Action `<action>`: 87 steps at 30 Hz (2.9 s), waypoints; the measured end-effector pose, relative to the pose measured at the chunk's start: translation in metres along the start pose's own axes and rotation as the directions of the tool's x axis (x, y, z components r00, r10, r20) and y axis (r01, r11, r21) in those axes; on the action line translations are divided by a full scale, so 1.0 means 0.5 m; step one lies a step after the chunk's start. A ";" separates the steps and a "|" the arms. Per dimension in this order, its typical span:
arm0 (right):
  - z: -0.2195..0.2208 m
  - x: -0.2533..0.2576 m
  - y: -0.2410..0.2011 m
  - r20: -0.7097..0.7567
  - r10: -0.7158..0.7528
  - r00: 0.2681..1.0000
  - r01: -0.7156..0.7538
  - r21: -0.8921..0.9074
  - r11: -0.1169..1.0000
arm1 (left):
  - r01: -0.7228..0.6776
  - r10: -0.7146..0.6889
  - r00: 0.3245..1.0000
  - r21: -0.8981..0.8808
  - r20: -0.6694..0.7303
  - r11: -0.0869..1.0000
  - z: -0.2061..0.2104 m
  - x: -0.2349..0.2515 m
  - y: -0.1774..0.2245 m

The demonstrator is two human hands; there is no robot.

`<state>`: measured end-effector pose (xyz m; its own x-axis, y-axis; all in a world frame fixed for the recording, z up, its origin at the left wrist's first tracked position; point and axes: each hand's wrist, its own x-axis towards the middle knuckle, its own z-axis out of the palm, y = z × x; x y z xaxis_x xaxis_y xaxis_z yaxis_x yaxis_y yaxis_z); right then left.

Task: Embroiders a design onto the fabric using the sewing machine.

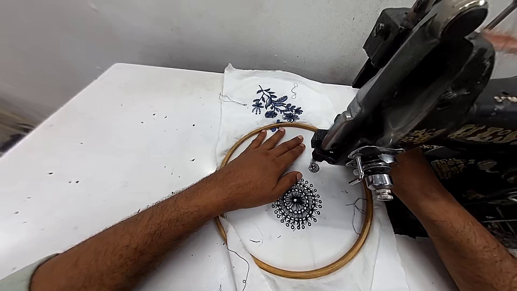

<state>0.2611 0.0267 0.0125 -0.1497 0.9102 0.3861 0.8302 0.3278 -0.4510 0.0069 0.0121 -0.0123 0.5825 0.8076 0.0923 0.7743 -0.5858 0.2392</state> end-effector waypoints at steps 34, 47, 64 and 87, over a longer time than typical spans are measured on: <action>0.003 -0.004 0.005 -0.014 -0.011 1.000 0.011 0.000 1.000 | 0.024 -0.025 0.999 0.012 0.042 1.000 -0.012 -0.009 0.014; 0.002 -0.009 0.000 0.005 0.044 0.999 -0.045 0.037 0.998 | 0.026 -0.027 0.999 0.005 0.039 1.000 -0.012 -0.008 0.012; -0.002 -0.005 -0.005 0.003 0.012 1.000 -0.012 0.000 1.000 | 0.017 -0.017 0.999 0.005 0.036 1.000 -0.011 -0.007 0.014; -0.001 -0.012 -0.007 0.011 0.020 1.000 -0.020 -0.001 1.000 | 0.023 -0.024 0.997 0.014 0.072 1.000 -0.019 -0.013 0.015</action>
<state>0.2594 0.0202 0.0122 -0.1388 0.9196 0.3676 0.8337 0.3089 -0.4577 0.0064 0.0031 -0.0018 0.5799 0.8145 0.0166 0.7911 -0.5679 0.2273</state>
